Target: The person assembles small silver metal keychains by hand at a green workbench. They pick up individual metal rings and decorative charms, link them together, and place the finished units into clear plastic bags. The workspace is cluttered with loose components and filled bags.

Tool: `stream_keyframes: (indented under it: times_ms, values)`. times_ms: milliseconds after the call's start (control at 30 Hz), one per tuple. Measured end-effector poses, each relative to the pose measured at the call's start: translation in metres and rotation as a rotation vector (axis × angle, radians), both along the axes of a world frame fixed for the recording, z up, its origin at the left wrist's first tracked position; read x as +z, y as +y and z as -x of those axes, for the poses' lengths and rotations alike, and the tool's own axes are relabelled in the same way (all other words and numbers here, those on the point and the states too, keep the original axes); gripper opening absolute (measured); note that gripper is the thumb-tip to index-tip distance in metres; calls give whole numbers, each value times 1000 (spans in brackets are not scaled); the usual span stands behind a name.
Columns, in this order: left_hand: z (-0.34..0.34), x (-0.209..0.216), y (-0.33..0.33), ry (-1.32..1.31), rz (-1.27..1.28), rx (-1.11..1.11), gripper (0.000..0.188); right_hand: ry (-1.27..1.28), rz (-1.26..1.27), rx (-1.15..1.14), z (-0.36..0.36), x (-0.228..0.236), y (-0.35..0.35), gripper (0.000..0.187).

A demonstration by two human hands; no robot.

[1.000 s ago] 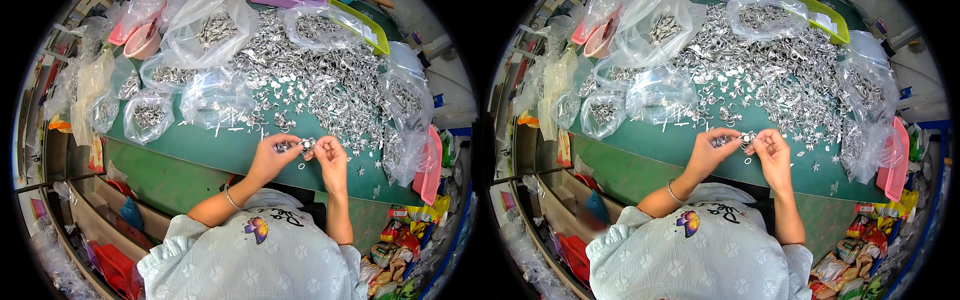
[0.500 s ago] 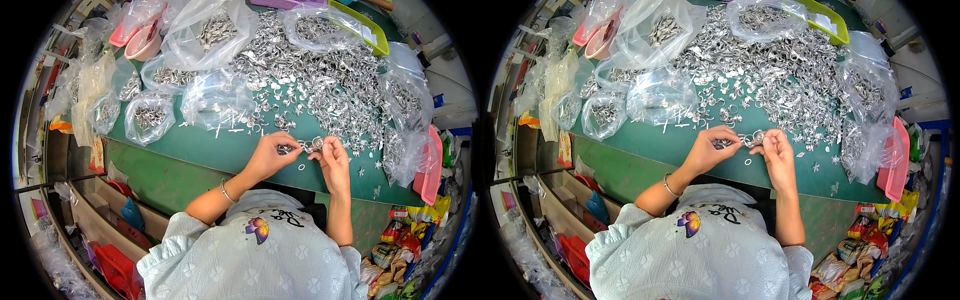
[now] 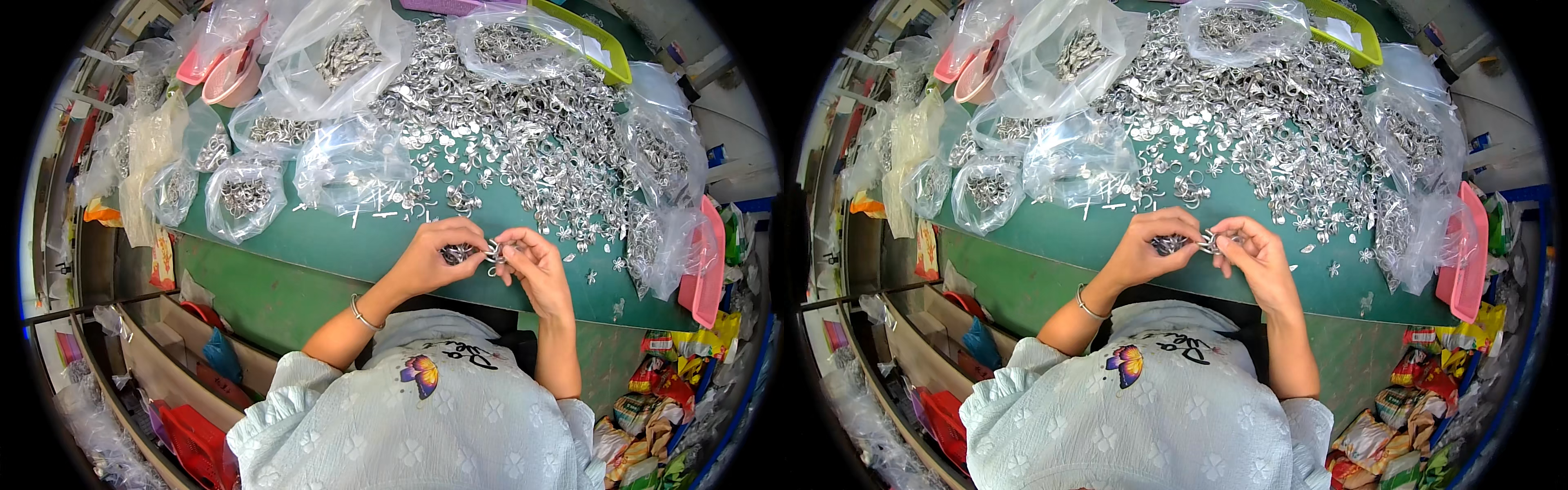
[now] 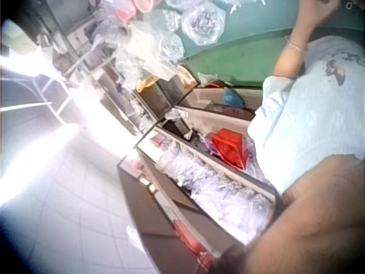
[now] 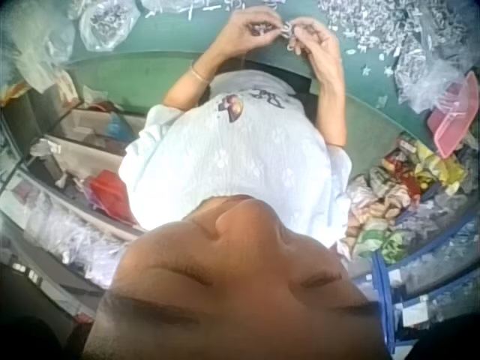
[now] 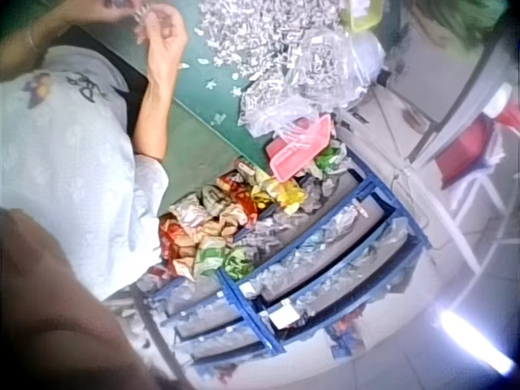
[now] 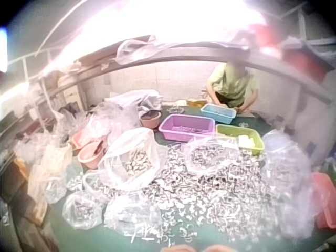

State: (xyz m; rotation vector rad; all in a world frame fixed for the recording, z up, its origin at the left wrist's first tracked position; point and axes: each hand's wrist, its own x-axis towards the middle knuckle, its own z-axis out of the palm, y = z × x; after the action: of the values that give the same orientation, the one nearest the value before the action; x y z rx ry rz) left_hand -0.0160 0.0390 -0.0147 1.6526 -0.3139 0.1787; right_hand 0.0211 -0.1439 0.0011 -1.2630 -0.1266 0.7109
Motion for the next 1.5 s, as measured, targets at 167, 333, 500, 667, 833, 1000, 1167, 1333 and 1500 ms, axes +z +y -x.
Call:
stream_keyframes:
  times_ms: [167,333,500,667,833,1000,1167,1333,1500]
  values:
    - [-4,3,6,87,61,-83,9,-56,22,-34,1,5,2,13]
    - [-10,-7,8,200,216,-199,8,-170,148,-66,0,13,6,10]
    - [-14,-14,11,101,248,-335,10,-82,89,146,-13,14,1,10]
    - [-8,-28,2,492,814,-459,14,-77,66,250,-19,24,5,9]
    - [-1,-28,-9,822,1129,-436,19,-86,83,196,-20,22,8,8]
    - [-1,-25,-5,892,1360,-438,15,-99,146,82,-10,18,9,8]
    - [0,-22,0,884,1311,-339,14,-89,184,43,-9,7,7,9]
    - [5,-36,4,744,1094,-237,11,-576,569,-158,-25,-36,1,10]
    - [13,-41,4,691,881,-130,10,-1138,956,-149,-20,-25,11,21]
